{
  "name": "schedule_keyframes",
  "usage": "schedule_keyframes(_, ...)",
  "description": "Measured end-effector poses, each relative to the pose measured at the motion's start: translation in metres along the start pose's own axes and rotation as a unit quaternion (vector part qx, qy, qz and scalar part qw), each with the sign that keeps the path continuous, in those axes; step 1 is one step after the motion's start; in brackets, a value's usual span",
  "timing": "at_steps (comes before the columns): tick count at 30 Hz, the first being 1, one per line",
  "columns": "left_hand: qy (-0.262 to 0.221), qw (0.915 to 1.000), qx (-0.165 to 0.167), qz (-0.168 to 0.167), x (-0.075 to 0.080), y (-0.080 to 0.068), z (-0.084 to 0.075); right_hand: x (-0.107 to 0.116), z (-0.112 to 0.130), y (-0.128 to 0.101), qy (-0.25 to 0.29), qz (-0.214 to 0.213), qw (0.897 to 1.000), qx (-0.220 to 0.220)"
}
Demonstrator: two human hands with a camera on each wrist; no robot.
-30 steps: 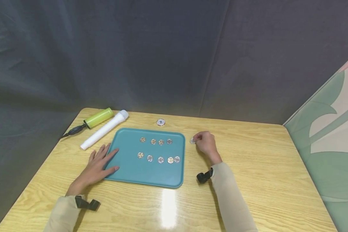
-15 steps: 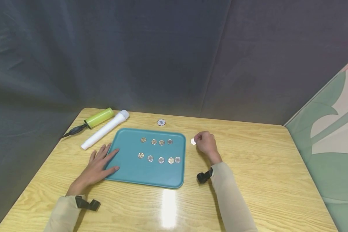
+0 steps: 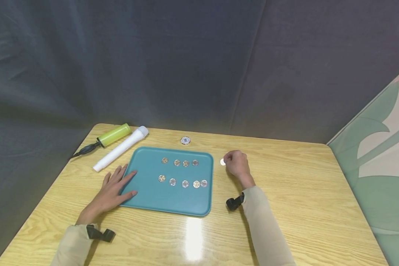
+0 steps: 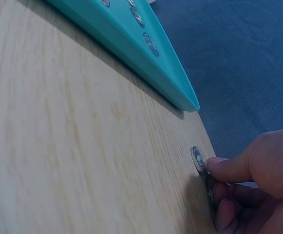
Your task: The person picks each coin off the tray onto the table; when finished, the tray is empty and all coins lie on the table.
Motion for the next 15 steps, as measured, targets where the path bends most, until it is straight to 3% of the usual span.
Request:
schedule_keyframes(8,0.000,0.9999,0.008,0.012,-0.0008,0.0009,0.0009,0.0021,-0.0014,-0.0004,0.006,-0.002,1.000,0.007)
schedule_keyframes(15,-0.001,0.9999,0.008,0.013,-0.0008,0.0008,0.0008,0.0078,0.0081,-0.0036,0.034,-0.005,0.998,0.043)
Point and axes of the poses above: each hand's wrist, its own y-axis towards the middle knuckle, its own x-axis out of the back of the hand, z = x × y, the point moved 5 cm from there along y, towards the middle knuckle, and after that the axes turned 14 degrees about z, right-handed, at the moved point
